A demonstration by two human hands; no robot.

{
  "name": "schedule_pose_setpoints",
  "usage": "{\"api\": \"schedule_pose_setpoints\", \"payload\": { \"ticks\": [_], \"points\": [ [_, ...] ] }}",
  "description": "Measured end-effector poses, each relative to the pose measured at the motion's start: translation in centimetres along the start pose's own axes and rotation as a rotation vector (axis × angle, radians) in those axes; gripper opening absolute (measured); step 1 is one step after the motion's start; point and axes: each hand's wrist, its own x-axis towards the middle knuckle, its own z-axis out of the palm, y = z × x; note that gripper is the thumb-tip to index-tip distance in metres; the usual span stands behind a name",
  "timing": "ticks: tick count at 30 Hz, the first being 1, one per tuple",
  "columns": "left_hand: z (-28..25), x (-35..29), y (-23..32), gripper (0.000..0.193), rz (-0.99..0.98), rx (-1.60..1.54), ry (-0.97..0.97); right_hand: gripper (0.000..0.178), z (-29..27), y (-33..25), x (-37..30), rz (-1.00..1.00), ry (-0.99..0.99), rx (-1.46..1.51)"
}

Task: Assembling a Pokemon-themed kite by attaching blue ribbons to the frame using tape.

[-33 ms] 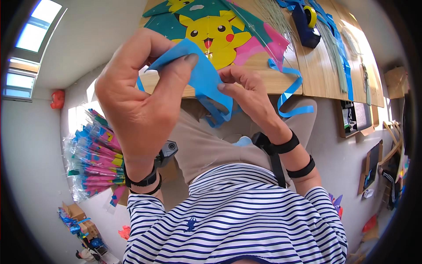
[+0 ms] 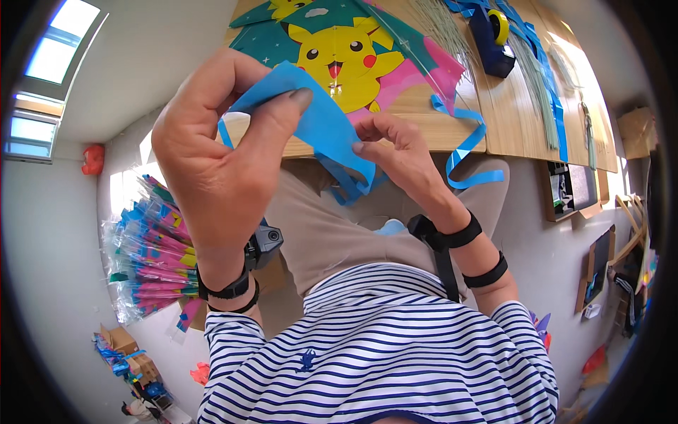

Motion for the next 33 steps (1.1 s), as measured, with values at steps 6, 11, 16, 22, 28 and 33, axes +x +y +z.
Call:
{"api": "schedule_pose_setpoints", "payload": {
  "ticks": [6,11,16,22,28,33],
  "points": [
    [1.5,-0.7,-4.6,0.011,-0.406,-0.387,-0.150,0.026,0.5,-0.8,-1.5,-0.049,-0.192,0.127],
    [6.3,-3.1,-13.4,0.019,-0.457,-0.083,-0.307,0.019,2.8,8.8,-1.5,0.358,-0.148,0.262],
    [10.3,-9.2,-15.9,0.031,-0.163,0.435,-0.145,0.013,4.3,14.5,-1.0,0.675,0.028,0.521],
    [13.4,-14.9,-16.4,0.039,-0.155,0.360,-0.353,0.011,5.4,18.8,-1.8,0.781,0.124,0.553],
    [15.0,-15.7,-18.1,0.048,-0.140,0.418,-0.405,0.015,6.2,18.0,-1.8,0.827,0.186,0.530],
    [15.2,-15.2,-18.5,0.051,-0.153,0.455,-0.408,0.013,6.0,19.0,-1.5,0.825,0.088,0.453]
  ]
}}
